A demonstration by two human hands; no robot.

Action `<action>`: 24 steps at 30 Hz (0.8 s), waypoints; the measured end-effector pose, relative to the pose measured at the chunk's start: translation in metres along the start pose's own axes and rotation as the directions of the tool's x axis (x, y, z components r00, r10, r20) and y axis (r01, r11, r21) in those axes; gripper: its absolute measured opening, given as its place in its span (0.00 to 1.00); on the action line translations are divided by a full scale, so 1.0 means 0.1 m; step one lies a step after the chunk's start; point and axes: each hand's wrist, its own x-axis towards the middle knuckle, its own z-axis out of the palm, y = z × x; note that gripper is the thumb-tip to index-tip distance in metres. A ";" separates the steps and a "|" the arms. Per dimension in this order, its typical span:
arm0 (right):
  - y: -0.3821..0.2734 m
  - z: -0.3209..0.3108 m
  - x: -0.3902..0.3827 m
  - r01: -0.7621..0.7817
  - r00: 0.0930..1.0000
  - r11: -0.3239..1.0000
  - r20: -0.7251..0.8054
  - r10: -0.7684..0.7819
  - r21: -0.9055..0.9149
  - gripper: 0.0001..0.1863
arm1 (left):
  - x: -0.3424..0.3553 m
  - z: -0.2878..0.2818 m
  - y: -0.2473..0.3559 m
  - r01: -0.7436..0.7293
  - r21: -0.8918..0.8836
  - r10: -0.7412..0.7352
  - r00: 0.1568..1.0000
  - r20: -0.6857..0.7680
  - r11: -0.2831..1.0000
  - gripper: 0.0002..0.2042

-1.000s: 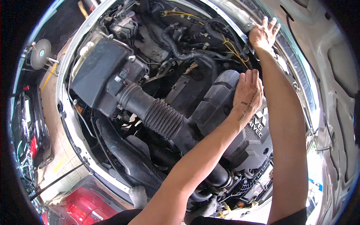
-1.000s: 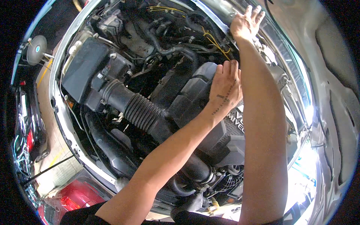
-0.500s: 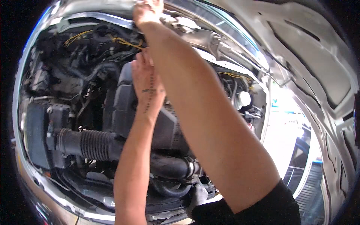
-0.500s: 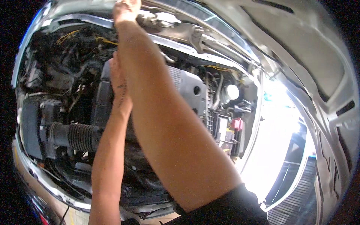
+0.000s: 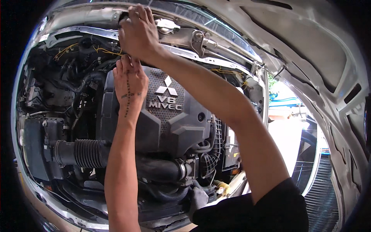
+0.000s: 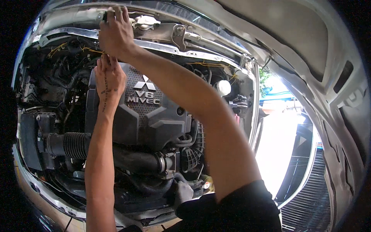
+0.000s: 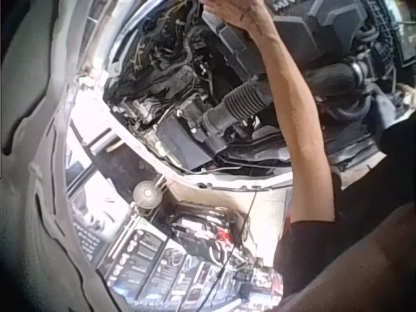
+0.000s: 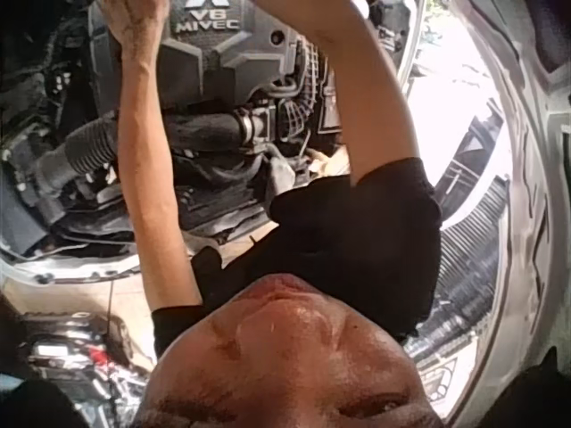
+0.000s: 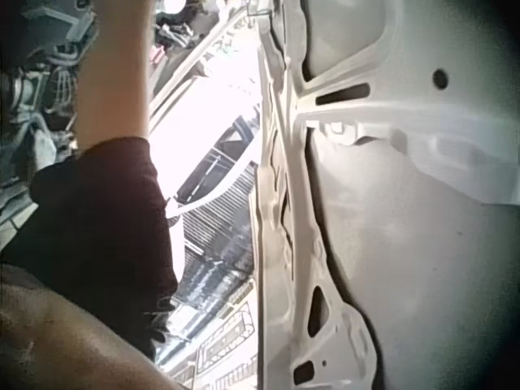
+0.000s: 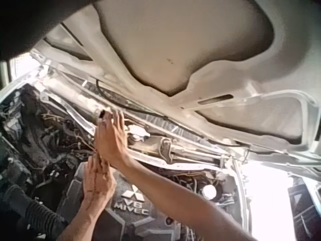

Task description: Removing and inspecting components within a vehicle's engine bay.

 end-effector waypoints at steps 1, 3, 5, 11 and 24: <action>-0.03 -0.33 -0.16 0.101 0.993 0.994 0.061 -0.104 0.051 0.10 | -0.02 0.02 -0.04 -0.063 -0.023 0.063 0.998 -0.029 0.998 0.11; -0.13 -1.01 -0.54 0.103 0.989 0.992 0.100 -0.110 0.073 0.09 | -0.01 0.00 -0.04 -0.088 -0.018 0.088 0.996 -0.030 0.996 0.11; -0.11 -1.72 -0.90 -0.099 0.955 0.989 0.290 0.063 0.111 0.09 | 0.04 -0.01 -0.02 -0.055 -0.081 0.048 0.995 -0.082 0.995 0.11; -0.07 -2.74 -1.94 -0.580 0.783 0.797 0.384 0.489 0.167 0.11 | -0.13 -0.23 0.37 -0.015 -0.657 -0.025 0.998 -0.051 0.754 0.12; 0.02 -3.03 -2.61 -0.773 0.602 0.499 0.204 0.772 0.392 0.10 | -0.72 -0.58 2.34 0.719 -0.551 0.118 0.647 0.753 -0.423 0.09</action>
